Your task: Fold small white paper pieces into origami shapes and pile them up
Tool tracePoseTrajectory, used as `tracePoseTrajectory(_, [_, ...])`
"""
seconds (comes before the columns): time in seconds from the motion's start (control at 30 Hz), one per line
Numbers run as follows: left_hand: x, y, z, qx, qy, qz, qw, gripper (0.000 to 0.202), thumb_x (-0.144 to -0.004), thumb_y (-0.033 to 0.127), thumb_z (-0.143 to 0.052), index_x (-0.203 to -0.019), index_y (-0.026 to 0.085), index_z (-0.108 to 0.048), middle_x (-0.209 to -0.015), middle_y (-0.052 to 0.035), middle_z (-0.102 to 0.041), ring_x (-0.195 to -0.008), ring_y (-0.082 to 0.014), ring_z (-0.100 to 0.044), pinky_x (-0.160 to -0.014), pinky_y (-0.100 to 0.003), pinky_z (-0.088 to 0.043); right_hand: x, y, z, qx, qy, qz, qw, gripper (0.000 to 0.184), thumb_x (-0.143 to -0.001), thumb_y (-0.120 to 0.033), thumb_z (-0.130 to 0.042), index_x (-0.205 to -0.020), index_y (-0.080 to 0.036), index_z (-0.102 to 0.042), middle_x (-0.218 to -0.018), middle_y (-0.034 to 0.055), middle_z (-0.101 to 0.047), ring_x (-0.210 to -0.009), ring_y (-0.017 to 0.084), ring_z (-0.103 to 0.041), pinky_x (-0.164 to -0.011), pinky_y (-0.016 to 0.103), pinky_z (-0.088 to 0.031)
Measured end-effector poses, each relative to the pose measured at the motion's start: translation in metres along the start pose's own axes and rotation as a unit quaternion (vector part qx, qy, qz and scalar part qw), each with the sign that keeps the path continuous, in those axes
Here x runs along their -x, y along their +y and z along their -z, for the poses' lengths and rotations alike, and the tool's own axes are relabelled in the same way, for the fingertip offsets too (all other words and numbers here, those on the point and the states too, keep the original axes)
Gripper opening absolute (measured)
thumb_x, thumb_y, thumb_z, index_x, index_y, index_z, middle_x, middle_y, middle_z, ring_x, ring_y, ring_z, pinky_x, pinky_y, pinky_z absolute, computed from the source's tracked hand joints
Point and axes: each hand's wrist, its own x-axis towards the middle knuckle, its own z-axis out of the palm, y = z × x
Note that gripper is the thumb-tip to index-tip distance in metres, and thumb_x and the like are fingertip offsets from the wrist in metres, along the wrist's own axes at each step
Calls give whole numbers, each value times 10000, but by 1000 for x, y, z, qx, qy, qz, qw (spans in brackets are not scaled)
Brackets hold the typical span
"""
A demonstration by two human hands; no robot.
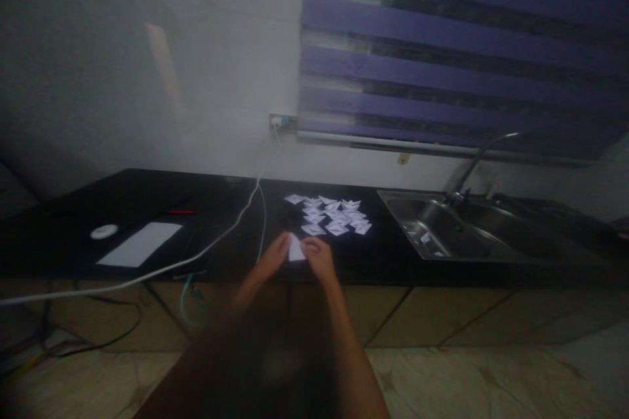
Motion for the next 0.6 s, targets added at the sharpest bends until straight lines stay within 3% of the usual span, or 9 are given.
tracePoseTrajectory(0.2, [2,1,1,-6,6,-3,1000,355,-907,449,-336,-840,171,-546,-758,3,-537,-704,-126,-479,-659,-219,-384,-1,4,1,1,5,13,1000,250,-708,-371,-647,-796,-137,-647,-642,10,-586,-566,123,-504,-521,219,-363])
tracePoseTrajectory(0.4, [4,4,3,20,-6,-6,1000,407,-901,466,-349,-962,154,-604,-706,-2,-547,-634,-124,-496,-619,-225,-393,-4,11,6,3,-34,9,999,252,-724,-376,-630,-817,-142,-651,-725,35,-626,-647,149,-554,-578,231,-416])
tracePoseTrajectory(0.6, [2,5,3,-6,-1,-38,999,365,-893,428,-396,-885,146,-627,-808,-37,-592,-755,-142,-541,-715,-237,-415,-4,9,5,-9,-25,41,999,245,-727,-352,-640,-856,-146,-673,-841,65,-665,-768,188,-595,-706,283,-461])
